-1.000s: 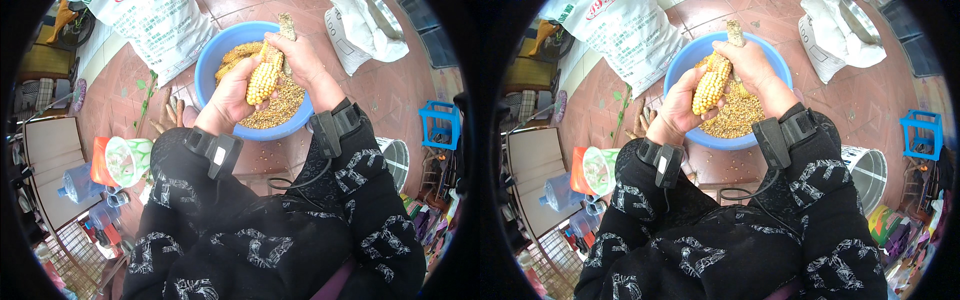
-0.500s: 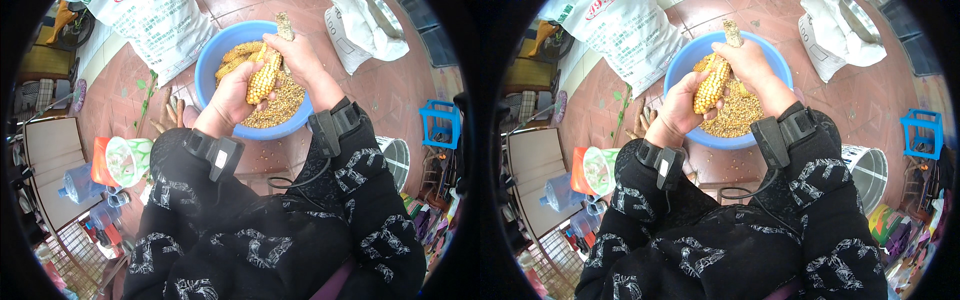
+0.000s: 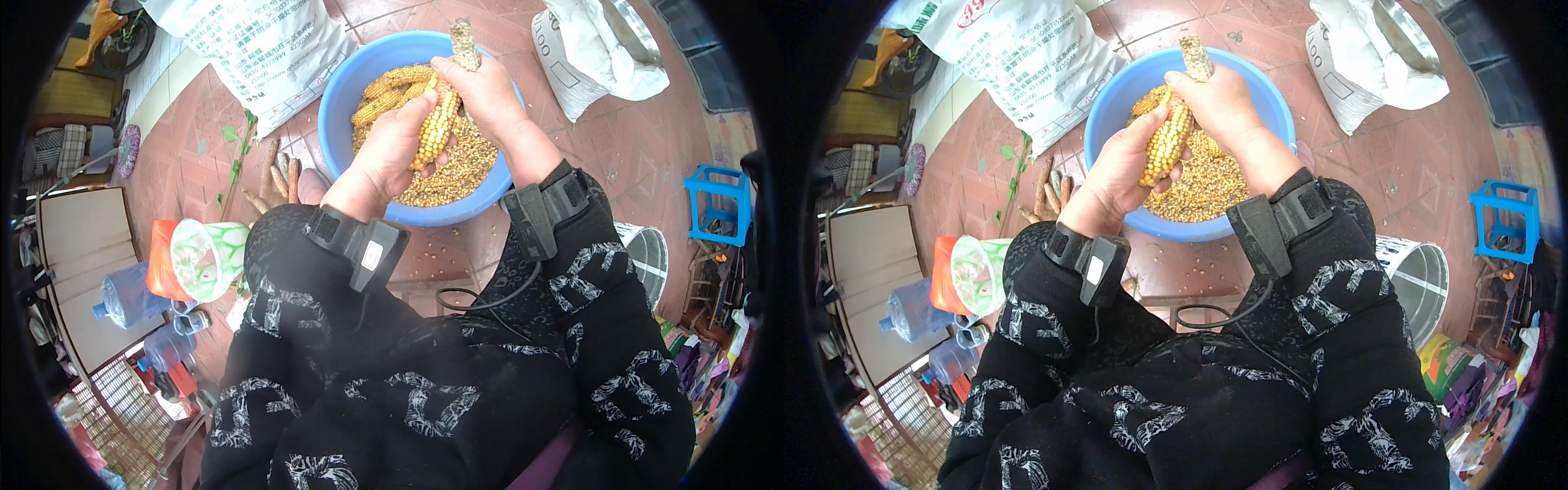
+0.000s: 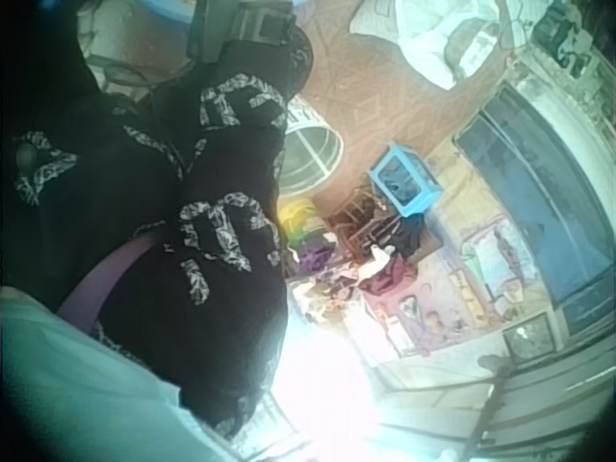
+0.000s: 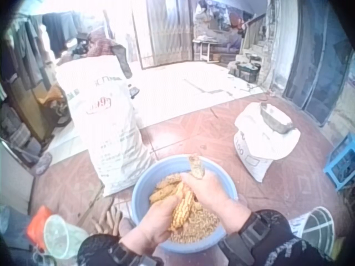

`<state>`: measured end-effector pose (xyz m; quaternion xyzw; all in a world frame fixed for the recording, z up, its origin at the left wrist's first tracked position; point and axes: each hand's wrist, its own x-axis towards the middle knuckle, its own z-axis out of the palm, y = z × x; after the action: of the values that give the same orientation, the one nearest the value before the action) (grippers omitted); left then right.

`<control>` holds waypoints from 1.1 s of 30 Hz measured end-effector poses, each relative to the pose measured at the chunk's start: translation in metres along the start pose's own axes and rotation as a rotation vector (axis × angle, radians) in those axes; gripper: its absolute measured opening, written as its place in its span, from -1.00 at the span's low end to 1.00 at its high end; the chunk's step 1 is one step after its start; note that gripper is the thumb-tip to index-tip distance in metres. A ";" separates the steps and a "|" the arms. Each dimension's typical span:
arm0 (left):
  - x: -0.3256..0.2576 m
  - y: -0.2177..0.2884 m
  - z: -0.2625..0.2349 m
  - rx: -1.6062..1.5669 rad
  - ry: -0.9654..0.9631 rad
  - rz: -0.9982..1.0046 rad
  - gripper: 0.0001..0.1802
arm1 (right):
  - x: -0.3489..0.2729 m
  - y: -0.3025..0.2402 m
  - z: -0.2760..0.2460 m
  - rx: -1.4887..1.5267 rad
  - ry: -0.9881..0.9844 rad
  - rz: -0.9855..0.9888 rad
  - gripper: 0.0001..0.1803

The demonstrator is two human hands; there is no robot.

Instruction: The person sits and shucks corn cobs by hand, rubbing kernels off the cobs into a blue basin. The person handles multiple cobs one at a time, rotating them to remove kernels and placing the stripped cobs back into the basin.

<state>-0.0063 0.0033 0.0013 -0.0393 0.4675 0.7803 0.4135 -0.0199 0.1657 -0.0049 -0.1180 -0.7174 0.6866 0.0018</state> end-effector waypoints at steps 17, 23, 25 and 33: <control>-0.002 0.006 -0.008 -0.089 -0.125 -0.085 -0.51 | 0.000 -0.010 -0.007 -0.283 -0.032 -0.135 -0.60; -0.002 0.005 -0.005 -0.040 -0.052 -0.061 -0.53 | -0.002 -0.013 -0.006 -0.304 -0.021 -0.151 -0.62; -0.002 0.004 -0.005 -0.040 -0.032 -0.052 -0.52 | -0.002 -0.012 -0.006 -0.303 -0.011 -0.158 -0.63; 0.005 -0.002 -0.009 -0.065 -0.023 -0.106 -0.52 | 0.002 -0.002 -0.001 -0.292 0.008 -0.180 -0.67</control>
<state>-0.0110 0.0000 -0.0074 -0.0681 0.4343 0.7726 0.4581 -0.0217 0.1672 -0.0032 -0.0551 -0.8173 0.5715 0.0491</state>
